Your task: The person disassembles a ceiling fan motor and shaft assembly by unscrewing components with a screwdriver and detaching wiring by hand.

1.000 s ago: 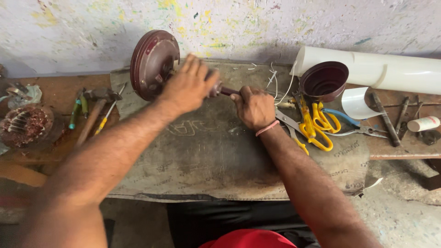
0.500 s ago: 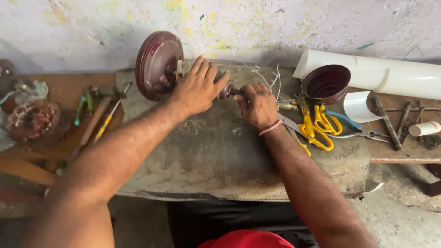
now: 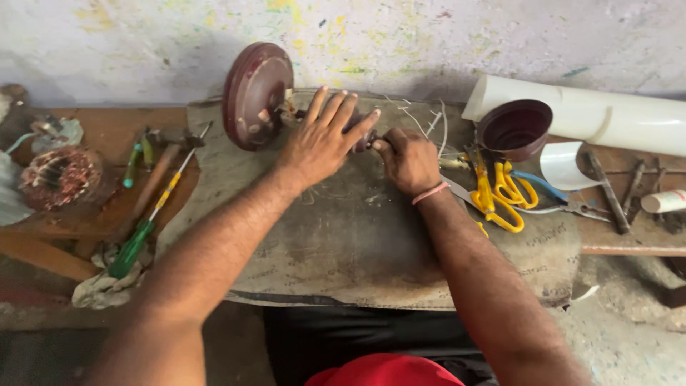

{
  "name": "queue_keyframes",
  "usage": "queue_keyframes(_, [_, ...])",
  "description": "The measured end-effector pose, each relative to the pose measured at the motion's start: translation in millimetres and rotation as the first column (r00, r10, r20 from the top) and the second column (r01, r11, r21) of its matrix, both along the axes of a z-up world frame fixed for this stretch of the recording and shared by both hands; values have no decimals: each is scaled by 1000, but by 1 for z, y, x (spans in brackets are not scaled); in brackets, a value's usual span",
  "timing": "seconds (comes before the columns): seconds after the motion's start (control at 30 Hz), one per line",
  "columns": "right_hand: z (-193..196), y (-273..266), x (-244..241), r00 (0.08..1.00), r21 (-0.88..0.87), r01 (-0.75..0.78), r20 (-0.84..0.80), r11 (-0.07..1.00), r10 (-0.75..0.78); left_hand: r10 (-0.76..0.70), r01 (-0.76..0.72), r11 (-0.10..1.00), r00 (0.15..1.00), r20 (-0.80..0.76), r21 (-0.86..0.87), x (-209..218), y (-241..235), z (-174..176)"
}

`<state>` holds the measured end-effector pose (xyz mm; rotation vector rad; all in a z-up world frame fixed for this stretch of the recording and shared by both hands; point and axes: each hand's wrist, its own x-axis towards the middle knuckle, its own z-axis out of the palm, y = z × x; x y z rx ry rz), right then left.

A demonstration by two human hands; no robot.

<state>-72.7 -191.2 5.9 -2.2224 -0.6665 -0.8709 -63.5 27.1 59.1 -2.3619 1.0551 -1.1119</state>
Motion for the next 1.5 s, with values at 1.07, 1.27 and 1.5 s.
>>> queue_keyframes(1.07, [44,38,-43,999,-208,42,22,977,-38,166,-138,906,986,35,-401,77,35,-67])
queue_keyframes(1.27, [57,80,-7,982,-594,152,-2,790,-191,163,-83,869,979,124,-488,70,42,-62])
queue_keyframes(1.5, [35,78,24,919,-662,286,395,693,-2,192,-96,870,969,153,-484,71,40,-57])
